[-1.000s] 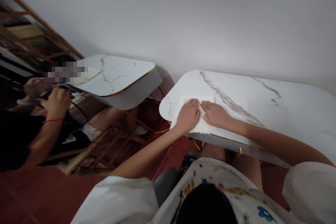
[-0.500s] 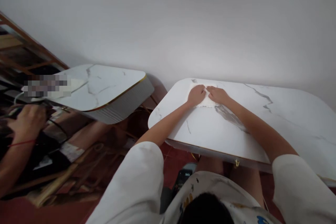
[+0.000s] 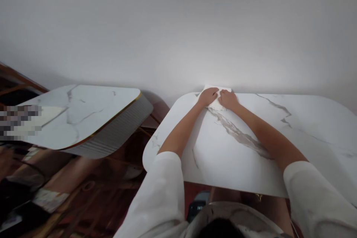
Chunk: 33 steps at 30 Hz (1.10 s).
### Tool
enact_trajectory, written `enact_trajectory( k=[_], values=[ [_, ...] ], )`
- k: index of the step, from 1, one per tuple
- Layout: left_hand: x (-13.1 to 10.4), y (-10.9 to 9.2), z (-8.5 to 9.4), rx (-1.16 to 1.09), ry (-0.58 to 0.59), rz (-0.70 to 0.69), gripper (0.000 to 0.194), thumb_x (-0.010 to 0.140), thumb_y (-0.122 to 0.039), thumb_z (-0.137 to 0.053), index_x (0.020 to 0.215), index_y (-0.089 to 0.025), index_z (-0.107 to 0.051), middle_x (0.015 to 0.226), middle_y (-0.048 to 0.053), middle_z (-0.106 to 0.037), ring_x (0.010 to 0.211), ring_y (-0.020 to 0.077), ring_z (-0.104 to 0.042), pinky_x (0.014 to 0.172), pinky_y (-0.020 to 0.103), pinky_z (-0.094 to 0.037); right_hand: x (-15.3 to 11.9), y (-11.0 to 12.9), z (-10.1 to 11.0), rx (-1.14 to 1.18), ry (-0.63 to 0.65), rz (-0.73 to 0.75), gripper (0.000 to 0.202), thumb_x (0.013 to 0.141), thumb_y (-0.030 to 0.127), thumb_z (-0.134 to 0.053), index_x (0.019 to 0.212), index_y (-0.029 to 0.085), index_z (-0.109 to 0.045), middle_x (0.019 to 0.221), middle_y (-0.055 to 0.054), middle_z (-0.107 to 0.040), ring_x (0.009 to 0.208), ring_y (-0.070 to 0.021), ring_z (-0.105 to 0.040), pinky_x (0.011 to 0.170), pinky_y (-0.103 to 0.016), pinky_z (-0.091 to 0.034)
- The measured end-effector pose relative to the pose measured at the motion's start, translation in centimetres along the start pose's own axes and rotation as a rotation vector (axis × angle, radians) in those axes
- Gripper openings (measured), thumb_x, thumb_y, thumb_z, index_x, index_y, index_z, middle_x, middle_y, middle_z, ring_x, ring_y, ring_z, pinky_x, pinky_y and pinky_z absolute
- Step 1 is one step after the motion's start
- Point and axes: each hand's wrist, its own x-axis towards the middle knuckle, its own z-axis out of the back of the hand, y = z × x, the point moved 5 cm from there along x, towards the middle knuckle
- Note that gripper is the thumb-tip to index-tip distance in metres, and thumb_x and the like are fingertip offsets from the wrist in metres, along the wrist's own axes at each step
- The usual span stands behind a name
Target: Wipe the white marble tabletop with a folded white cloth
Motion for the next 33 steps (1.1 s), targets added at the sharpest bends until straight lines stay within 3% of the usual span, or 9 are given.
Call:
enact_trajectory(
  k=[3,6,11,16,21,26,30,33],
  values=[
    [-0.8,-1.9,-0.5,-0.010,0.060,-0.106,0.047,0.094,-0.021,-0.034,0.136,-0.013,-0.054,0.145,0.007,-0.052,0.137,0.0177,-0.044,0.117,0.034,-0.029,-2.9,-0.3,0.6,-0.015,-0.015,0.007,0.045,0.093,0.019,-0.033,0.127,-0.001,-0.054,0.129,-0.025,-0.058,0.121,-0.0298,-0.051,0.098,-0.039,-0.044],
    [-3.4,-3.7,-0.4,-0.001,0.079,-0.155,0.047,0.096,-0.022,-0.032,0.138,-0.016,-0.052,0.148,0.005,-0.050,0.139,0.0175,-0.041,0.119,0.036,-0.027,-6.2,0.6,1.5,-0.006,-0.009,0.036,0.045,0.092,0.019,-0.033,0.127,-0.002,-0.053,0.131,-0.024,-0.056,0.121,-0.0299,-0.051,0.100,-0.038,-0.042],
    [-10.7,-6.2,1.6,0.030,0.044,-0.120,0.047,0.097,-0.026,-0.031,0.138,-0.014,-0.052,0.146,0.008,-0.051,0.137,0.0206,-0.044,0.117,0.039,-0.032,-11.5,4.4,3.0,0.029,0.007,0.143,0.047,0.092,0.020,-0.032,0.128,-0.003,-0.053,0.128,-0.024,-0.059,0.119,-0.0311,-0.053,0.098,-0.039,-0.044],
    [-18.8,-8.7,3.9,0.068,0.012,-0.021,0.050,0.098,-0.027,-0.026,0.137,-0.011,-0.052,0.145,0.011,-0.052,0.137,0.0211,-0.044,0.117,0.039,-0.032,-16.4,9.0,3.8,0.040,-0.005,0.299,0.052,0.097,0.027,-0.027,0.133,-0.005,-0.050,0.135,-0.025,-0.056,0.128,-0.0329,-0.049,0.108,-0.045,-0.038],
    [-24.1,-12.6,4.6,0.091,0.001,0.082,0.049,0.096,-0.028,-0.028,0.138,-0.017,-0.052,0.144,0.008,-0.053,0.137,0.0223,-0.044,0.116,0.043,-0.034,-21.5,10.3,4.5,0.117,0.001,0.355,0.060,0.100,0.040,-0.028,0.138,-0.004,-0.047,0.142,-0.025,-0.050,0.134,-0.0324,-0.046,0.111,-0.045,-0.037],
    [-24.4,-17.2,3.9,0.135,-0.017,0.178,0.048,0.095,-0.030,-0.034,0.135,-0.013,-0.053,0.142,0.014,-0.054,0.134,0.0287,-0.047,0.112,0.045,-0.037,-23.8,6.6,5.2,0.179,0.022,0.484,0.056,0.099,0.038,-0.031,0.141,0.004,-0.046,0.147,-0.020,-0.047,0.138,-0.0280,-0.041,0.114,-0.046,-0.034],
    [-21.0,-19.2,2.8,0.152,-0.026,0.205,0.046,0.095,-0.030,-0.035,0.133,-0.010,-0.053,0.142,0.017,-0.053,0.133,0.0308,-0.046,0.112,0.047,-0.036,-22.2,2.2,5.0,0.207,0.090,0.499,0.053,0.096,0.035,-0.035,0.143,0.012,-0.045,0.149,-0.014,-0.046,0.138,-0.0259,-0.042,0.110,-0.045,-0.039],
    [-17.7,-18.7,1.8,0.139,-0.034,0.245,0.044,0.095,-0.025,-0.035,0.132,-0.008,-0.052,0.151,0.017,-0.042,0.141,0.0308,-0.036,0.116,0.047,-0.028,-19.4,-0.1,4.5,0.222,0.126,0.344,0.050,0.094,0.031,-0.036,0.140,0.017,-0.048,0.151,-0.011,-0.044,0.135,-0.0266,-0.047,0.103,-0.043,-0.046]
  ],
)
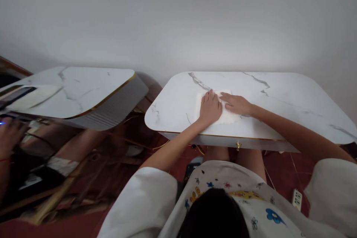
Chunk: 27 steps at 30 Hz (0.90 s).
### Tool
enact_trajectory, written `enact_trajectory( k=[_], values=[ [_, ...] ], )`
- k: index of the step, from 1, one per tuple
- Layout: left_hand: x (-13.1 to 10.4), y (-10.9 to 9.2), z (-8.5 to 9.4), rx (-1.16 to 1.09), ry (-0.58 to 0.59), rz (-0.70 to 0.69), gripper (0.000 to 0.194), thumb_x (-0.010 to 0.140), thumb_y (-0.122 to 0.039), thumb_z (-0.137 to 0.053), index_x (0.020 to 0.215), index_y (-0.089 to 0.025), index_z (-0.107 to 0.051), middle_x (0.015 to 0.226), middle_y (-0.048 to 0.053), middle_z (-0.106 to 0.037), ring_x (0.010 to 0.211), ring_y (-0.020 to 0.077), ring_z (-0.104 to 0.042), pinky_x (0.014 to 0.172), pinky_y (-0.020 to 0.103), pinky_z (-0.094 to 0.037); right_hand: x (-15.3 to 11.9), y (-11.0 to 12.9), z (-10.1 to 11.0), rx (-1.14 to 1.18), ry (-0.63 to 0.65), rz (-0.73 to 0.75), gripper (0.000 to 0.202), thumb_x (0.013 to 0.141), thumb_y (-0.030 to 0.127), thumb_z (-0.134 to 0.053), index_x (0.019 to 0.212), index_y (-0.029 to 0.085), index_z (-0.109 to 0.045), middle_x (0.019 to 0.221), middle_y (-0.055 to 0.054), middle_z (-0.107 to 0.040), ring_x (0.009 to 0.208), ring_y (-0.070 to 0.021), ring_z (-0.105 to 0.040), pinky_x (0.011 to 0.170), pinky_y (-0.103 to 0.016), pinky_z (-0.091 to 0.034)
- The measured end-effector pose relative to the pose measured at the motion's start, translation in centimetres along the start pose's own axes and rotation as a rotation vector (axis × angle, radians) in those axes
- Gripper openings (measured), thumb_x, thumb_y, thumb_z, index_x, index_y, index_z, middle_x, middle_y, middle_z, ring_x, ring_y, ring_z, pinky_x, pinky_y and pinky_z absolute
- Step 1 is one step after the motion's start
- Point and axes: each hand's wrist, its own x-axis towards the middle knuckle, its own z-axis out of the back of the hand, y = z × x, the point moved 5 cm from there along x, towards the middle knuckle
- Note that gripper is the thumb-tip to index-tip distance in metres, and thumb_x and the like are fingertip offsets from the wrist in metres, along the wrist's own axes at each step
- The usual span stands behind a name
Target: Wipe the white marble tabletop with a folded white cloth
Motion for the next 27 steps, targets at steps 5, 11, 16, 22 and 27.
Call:
enact_trajectory(
  k=[5,11,16,22,27],
  values=[
    [5.9,1.8,-1.8,-0.083,-0.053,0.021,0.038,0.090,-0.015,-0.036,0.120,-0.012,-0.059,0.140,0.017,-0.053,0.136,0.0301,-0.043,0.113,0.047,-0.032,5.4,-3.1,-0.4,0.021,-0.094,-0.194,0.044,0.096,0.025,-0.032,0.134,0.014,-0.052,0.141,-0.013,-0.055,0.128,-0.0265,-0.053,0.103,-0.042,-0.045],
    [13.2,5.6,-3.6,-0.064,-0.121,-0.016,0.034,0.087,-0.012,-0.037,0.106,-0.013,-0.065,0.118,0.016,-0.066,0.119,0.0281,-0.056,0.105,0.041,-0.041,12.7,-7.5,-1.4,-0.087,-0.112,-0.155,0.047,0.096,0.020,-0.033,0.139,0.009,-0.047,0.150,-0.015,-0.044,0.140,-0.0247,-0.037,0.115,-0.040,-0.030],
    [19.8,6.1,-4.8,-0.002,-0.134,-0.116,0.033,0.086,-0.011,-0.039,0.103,-0.012,-0.066,0.114,0.017,-0.067,0.114,0.0278,-0.059,0.103,0.041,-0.042,15.6,-11.4,-0.8,-0.164,-0.168,-0.291,0.046,0.098,0.019,-0.028,0.137,0.007,-0.048,0.146,-0.017,-0.048,0.135,-0.0255,-0.040,0.112,-0.041,-0.031],
    [22.5,3.0,-6.1,0.004,-0.050,-0.365,0.035,0.089,-0.013,-0.039,0.113,-0.013,-0.064,0.119,0.013,-0.067,0.115,0.0237,-0.060,0.103,0.037,-0.042,12.5,-12.8,-0.1,-0.197,-0.240,-0.559,0.048,0.096,0.019,-0.028,0.133,-0.002,-0.050,0.142,-0.024,-0.050,0.133,-0.0311,-0.043,0.109,-0.046,-0.032],
    [18.4,0.9,-6.0,-0.022,-0.033,-0.502,0.042,0.089,-0.013,-0.036,0.125,-0.011,-0.058,0.135,0.014,-0.059,0.126,0.0227,-0.053,0.109,0.037,-0.037,7.7,-9.9,-0.6,-0.185,-0.267,-0.677,0.055,0.096,0.024,-0.027,0.141,-0.004,-0.042,0.150,-0.023,-0.041,0.140,-0.0352,-0.034,0.112,-0.047,-0.029]
  ],
)
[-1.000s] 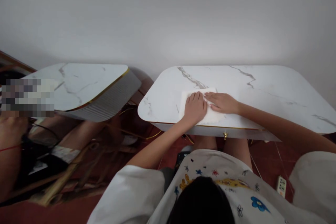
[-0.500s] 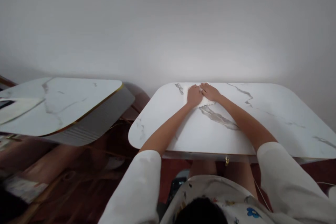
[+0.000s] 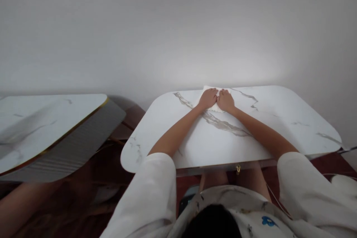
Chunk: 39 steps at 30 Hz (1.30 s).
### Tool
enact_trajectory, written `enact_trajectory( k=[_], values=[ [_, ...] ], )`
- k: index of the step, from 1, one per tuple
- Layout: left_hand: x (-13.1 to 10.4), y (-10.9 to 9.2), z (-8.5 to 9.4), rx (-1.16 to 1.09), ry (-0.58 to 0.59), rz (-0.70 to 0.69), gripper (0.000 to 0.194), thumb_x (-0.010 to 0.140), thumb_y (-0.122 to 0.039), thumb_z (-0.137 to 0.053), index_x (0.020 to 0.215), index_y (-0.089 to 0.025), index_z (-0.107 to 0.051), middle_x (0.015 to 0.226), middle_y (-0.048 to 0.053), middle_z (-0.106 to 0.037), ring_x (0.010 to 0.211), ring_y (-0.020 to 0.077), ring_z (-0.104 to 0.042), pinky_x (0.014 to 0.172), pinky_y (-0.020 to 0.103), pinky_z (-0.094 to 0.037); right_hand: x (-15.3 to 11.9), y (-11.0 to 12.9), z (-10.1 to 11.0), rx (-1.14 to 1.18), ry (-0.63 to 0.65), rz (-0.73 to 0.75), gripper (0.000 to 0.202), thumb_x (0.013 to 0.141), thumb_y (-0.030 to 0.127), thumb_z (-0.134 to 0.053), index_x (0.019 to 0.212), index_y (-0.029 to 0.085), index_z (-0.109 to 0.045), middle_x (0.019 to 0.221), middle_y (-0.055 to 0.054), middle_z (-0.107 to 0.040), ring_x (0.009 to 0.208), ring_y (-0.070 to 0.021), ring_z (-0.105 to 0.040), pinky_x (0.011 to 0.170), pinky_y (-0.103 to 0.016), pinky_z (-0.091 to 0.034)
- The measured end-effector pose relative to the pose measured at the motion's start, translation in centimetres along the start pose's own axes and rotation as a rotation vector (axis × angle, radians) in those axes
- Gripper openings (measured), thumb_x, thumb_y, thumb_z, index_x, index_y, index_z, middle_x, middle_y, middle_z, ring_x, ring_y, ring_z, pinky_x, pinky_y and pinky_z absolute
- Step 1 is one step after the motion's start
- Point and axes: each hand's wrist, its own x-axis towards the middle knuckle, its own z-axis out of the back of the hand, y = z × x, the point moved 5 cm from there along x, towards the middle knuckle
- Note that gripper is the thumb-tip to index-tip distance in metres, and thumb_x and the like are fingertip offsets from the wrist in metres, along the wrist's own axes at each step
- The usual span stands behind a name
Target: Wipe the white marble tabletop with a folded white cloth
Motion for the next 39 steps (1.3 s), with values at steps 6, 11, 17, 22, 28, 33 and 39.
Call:
enact_trajectory(
  k=[6,11,17,22,28,33,39],
  values=[
    [-6.6,-4.1,2.3,-0.023,0.045,0.041,0.047,0.090,-0.014,-0.033,0.132,-0.008,-0.054,0.141,0.015,-0.054,0.132,0.0234,-0.048,0.113,0.038,-0.034,-7.4,2.3,2.1,0.020,0.038,0.034,0.058,0.095,0.025,-0.026,0.143,-0.005,-0.040,0.152,-0.024,-0.037,0.142,-0.0361,-0.031,0.113,-0.050,-0.028],
    [-13.1,-8.2,5.5,-0.019,0.140,0.131,0.048,0.091,-0.017,-0.035,0.135,-0.005,-0.051,0.141,0.017,-0.054,0.134,0.0264,-0.046,0.114,0.042,-0.033,-14.1,4.6,4.3,0.050,0.090,0.137,0.058,0.095,0.025,-0.028,0.144,-0.004,-0.040,0.153,-0.023,-0.036,0.143,-0.0343,-0.030,0.114,-0.050,-0.029],
    [-18.6,-13.5,7.4,-0.176,0.143,0.273,0.053,0.091,-0.025,-0.038,0.142,-0.010,-0.043,0.150,0.015,-0.045,0.141,0.0276,-0.038,0.116,0.045,-0.031,-19.4,2.4,6.0,0.149,0.138,0.379,0.056,0.097,0.030,-0.029,0.146,0.006,-0.041,0.155,-0.016,-0.037,0.145,-0.0290,-0.028,0.117,-0.049,-0.029],
    [-17.5,-15.0,4.6,-0.341,-0.015,0.424,0.066,0.088,-0.027,-0.044,0.151,-0.021,-0.025,0.155,0.011,-0.037,0.145,0.0273,-0.031,0.116,0.048,-0.032,-16.7,-1.9,5.4,0.247,0.240,0.631,0.055,0.097,0.032,-0.030,0.150,0.017,-0.037,0.156,-0.008,-0.036,0.147,-0.0218,-0.025,0.120,-0.048,-0.023],
    [-10.3,-12.5,1.4,-0.382,-0.105,0.552,0.061,0.087,-0.023,-0.042,0.147,-0.019,-0.029,0.154,0.015,-0.039,0.145,0.0304,-0.031,0.117,0.052,-0.028,-8.6,-4.8,3.7,0.254,0.310,0.650,0.055,0.097,0.030,-0.030,0.150,0.018,-0.037,0.156,-0.004,-0.035,0.147,-0.0190,-0.024,0.121,-0.045,-0.022],
    [-4.7,-7.4,0.1,-0.311,-0.173,0.588,0.061,0.087,-0.018,-0.039,0.146,-0.013,-0.029,0.156,0.018,-0.034,0.148,0.0306,-0.024,0.118,0.052,-0.025,-2.3,-5.6,2.0,0.202,0.247,0.552,0.055,0.096,0.027,-0.028,0.149,0.017,-0.040,0.155,-0.004,-0.037,0.146,-0.0203,-0.028,0.120,-0.044,-0.024],
    [2.2,-2.4,-1.7,-0.281,-0.216,0.469,0.060,0.086,-0.011,-0.037,0.145,-0.005,-0.032,0.157,0.021,-0.030,0.147,0.0299,-0.026,0.119,0.049,-0.026,4.1,-7.8,0.4,0.116,0.183,0.389,0.055,0.095,0.022,-0.029,0.147,0.011,-0.041,0.155,-0.007,-0.038,0.144,-0.0207,-0.031,0.119,-0.039,-0.024]
  ],
)
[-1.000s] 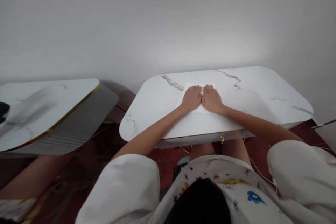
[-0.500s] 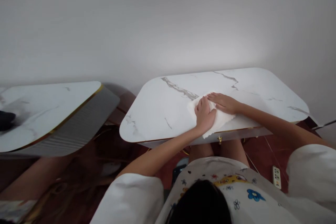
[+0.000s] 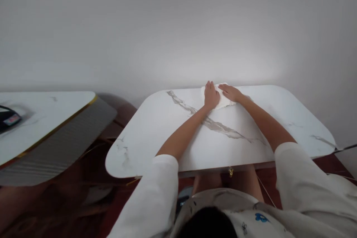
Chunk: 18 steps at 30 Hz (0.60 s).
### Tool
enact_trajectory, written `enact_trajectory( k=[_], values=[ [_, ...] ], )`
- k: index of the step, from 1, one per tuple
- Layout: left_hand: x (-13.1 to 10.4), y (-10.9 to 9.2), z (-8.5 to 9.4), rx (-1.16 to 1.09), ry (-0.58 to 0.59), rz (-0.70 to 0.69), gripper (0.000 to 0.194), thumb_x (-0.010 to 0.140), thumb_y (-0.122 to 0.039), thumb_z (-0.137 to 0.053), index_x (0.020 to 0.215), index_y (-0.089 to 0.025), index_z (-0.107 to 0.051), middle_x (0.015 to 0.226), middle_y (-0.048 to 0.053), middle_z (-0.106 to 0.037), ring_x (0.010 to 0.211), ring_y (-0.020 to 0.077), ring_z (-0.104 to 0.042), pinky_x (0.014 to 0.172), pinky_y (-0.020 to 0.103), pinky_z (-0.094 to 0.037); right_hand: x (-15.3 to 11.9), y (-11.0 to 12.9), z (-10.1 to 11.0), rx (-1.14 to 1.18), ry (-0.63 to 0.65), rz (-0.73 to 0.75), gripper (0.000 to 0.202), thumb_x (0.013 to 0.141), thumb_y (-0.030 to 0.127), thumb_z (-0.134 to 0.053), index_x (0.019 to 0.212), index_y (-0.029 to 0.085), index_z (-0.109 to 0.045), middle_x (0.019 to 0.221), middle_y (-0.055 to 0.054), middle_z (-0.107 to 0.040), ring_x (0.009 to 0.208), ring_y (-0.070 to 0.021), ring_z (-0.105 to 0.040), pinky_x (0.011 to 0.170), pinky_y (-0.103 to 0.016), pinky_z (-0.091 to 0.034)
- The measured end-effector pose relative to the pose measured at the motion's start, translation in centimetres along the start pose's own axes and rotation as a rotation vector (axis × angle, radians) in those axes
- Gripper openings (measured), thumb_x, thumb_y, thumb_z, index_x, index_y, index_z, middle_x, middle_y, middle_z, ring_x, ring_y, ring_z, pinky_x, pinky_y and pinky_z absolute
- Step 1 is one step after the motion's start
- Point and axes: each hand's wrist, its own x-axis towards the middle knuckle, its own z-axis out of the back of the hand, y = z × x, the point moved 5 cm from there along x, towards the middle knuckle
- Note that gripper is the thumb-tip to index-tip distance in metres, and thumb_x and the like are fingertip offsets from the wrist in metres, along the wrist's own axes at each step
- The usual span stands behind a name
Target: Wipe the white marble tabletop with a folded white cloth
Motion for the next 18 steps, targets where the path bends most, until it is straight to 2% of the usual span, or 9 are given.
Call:
enact_trajectory(
  k=[4,6,8,12,18],
  values=[
    [3.8,-1.2,-2.3,0.057,0.127,-0.180,0.051,0.086,-0.009,-0.036,0.135,-0.008,-0.048,0.148,0.017,-0.046,0.139,0.0266,-0.040,0.117,0.044,-0.031,0.1,-2.6,0.4,-0.064,-0.078,-0.161,0.052,0.095,0.020,-0.028,0.143,0.011,-0.046,0.150,-0.009,-0.046,0.141,-0.0227,-0.037,0.116,-0.041,-0.030],
    [4.4,-1.9,-2.9,0.064,0.175,-0.268,0.046,0.087,-0.009,-0.035,0.129,-0.009,-0.054,0.140,0.016,-0.055,0.132,0.0253,-0.048,0.114,0.041,-0.035,-0.7,-3.0,0.6,-0.101,-0.105,-0.228,0.052,0.095,0.020,-0.027,0.142,0.007,-0.046,0.149,-0.013,-0.047,0.139,-0.0248,-0.039,0.115,-0.041,-0.031],
    [4.1,-2.6,-3.1,0.067,0.214,-0.346,0.042,0.088,-0.010,-0.035,0.123,-0.012,-0.058,0.131,0.013,-0.062,0.125,0.0244,-0.053,0.110,0.039,-0.038,-1.9,-2.6,0.7,-0.129,-0.114,-0.264,0.053,0.095,0.020,-0.026,0.141,0.002,-0.045,0.148,-0.017,-0.046,0.139,-0.0273,-0.039,0.114,-0.041,-0.032],
    [1.0,-3.9,-2.0,0.095,0.232,-0.424,0.037,0.089,-0.010,-0.035,0.117,-0.015,-0.060,0.123,0.012,-0.064,0.121,0.0247,-0.055,0.108,0.039,-0.039,-4.6,-0.9,0.8,-0.141,-0.100,-0.281,0.055,0.095,0.022,-0.025,0.142,0.000,-0.043,0.150,-0.019,-0.043,0.139,-0.0310,-0.038,0.114,-0.045,-0.031],
    [-6.8,-6.2,1.3,0.160,0.252,-0.427,0.039,0.091,-0.012,-0.035,0.124,-0.008,-0.056,0.134,0.017,-0.057,0.128,0.0272,-0.048,0.111,0.041,-0.032,-10.5,3.7,1.2,-0.119,-0.094,-0.242,0.055,0.096,0.025,-0.025,0.143,0.001,-0.042,0.152,-0.018,-0.041,0.141,-0.0312,-0.035,0.115,-0.045,-0.030]
  ],
)
